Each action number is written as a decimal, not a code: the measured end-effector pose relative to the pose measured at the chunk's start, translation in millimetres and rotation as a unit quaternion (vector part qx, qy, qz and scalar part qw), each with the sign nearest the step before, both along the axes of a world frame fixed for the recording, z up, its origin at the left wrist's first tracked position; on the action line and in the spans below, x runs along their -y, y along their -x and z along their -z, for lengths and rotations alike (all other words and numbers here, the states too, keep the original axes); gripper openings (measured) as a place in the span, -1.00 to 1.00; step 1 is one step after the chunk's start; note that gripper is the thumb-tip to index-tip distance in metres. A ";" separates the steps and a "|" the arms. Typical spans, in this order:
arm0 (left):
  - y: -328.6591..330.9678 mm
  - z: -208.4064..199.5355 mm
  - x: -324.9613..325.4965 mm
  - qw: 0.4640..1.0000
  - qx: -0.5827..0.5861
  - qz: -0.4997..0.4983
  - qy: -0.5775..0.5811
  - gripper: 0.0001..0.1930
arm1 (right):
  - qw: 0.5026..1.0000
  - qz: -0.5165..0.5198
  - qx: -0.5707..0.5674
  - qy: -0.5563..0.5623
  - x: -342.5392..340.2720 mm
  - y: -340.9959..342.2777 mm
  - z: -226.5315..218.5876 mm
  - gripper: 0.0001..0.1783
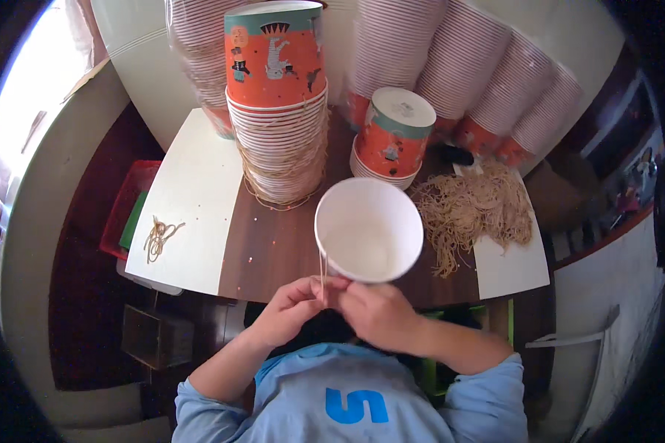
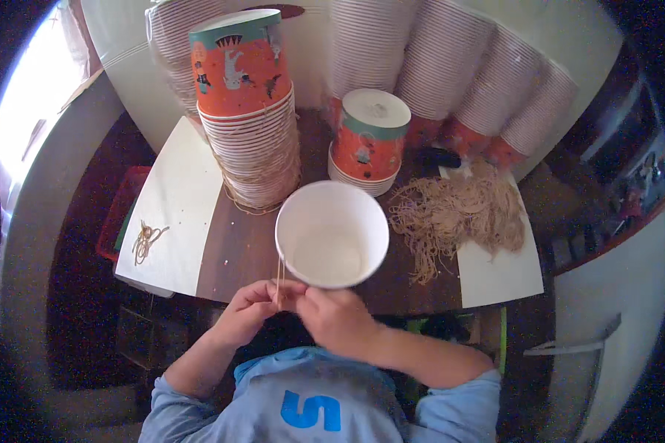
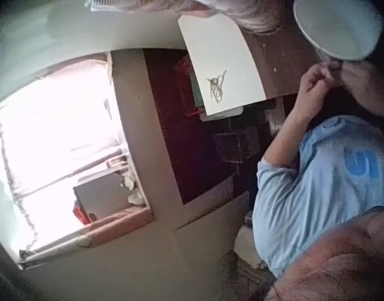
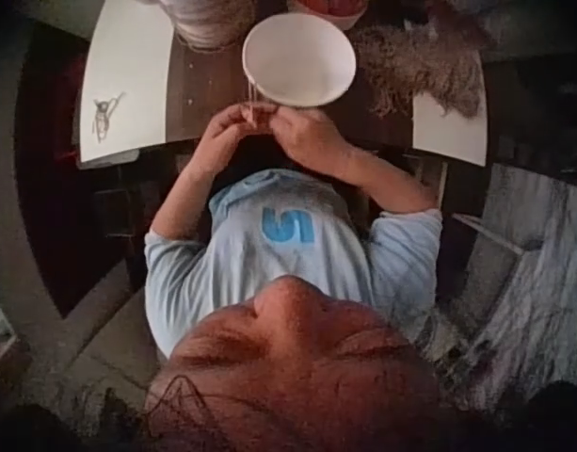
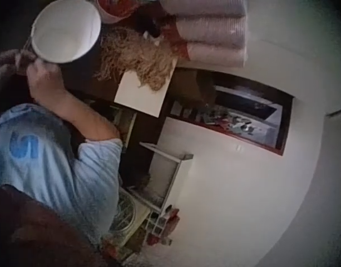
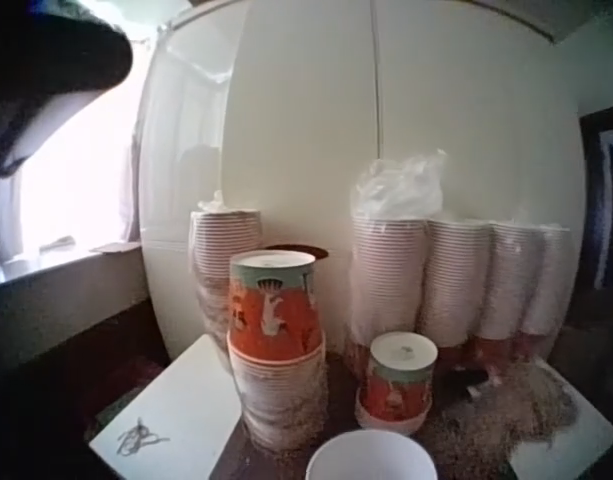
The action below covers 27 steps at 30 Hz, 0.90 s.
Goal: Attaching pre-cut string handles to printed paper buckets.
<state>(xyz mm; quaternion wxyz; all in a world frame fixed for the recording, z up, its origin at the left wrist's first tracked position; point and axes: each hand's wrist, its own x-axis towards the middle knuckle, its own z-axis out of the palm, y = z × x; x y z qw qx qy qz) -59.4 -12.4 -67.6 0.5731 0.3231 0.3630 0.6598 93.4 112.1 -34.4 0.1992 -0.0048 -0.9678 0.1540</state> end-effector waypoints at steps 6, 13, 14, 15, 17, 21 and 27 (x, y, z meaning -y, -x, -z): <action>-6.9 7.9 -16.5 0.994 -0.062 -0.092 -0.013 -0.96 | 0.998 0.045 -0.037 -0.035 -27.2 3.9 14.6 -0.85; -19.0 -0.7 -10.3 0.952 -0.268 -0.144 -0.031 -0.96 | 0.915 0.134 -0.031 0.379 -14.0 -2.7 -11.9 -0.86; -20.8 -2.0 -11.5 0.937 -0.314 -0.148 -0.020 -0.94 | 0.895 0.134 -0.005 0.424 -11.4 -0.6 -5.9 -0.85; -22.4 -3.6 -12.6 0.920 -0.360 -0.153 -0.010 -0.91 | 0.873 0.133 0.020 0.469 -8.3 1.0 -2.8 -0.83; -22.0 -4.6 -13.4 0.899 -0.401 -0.172 -0.027 -0.88 | 0.898 0.122 0.011 0.423 -4.7 3.1 -0.8 -0.84; -22.3 -9.0 -8.5 0.913 -0.371 -0.167 0.026 -0.77 | 0.878 0.142 0.008 0.457 -6.5 2.4 7.9 -0.88; -3.6 -13.6 -32.0 0.779 -0.593 -0.202 -0.025 -0.63 | 0.925 0.094 -0.051 0.364 -5.3 6.8 4.0 -0.92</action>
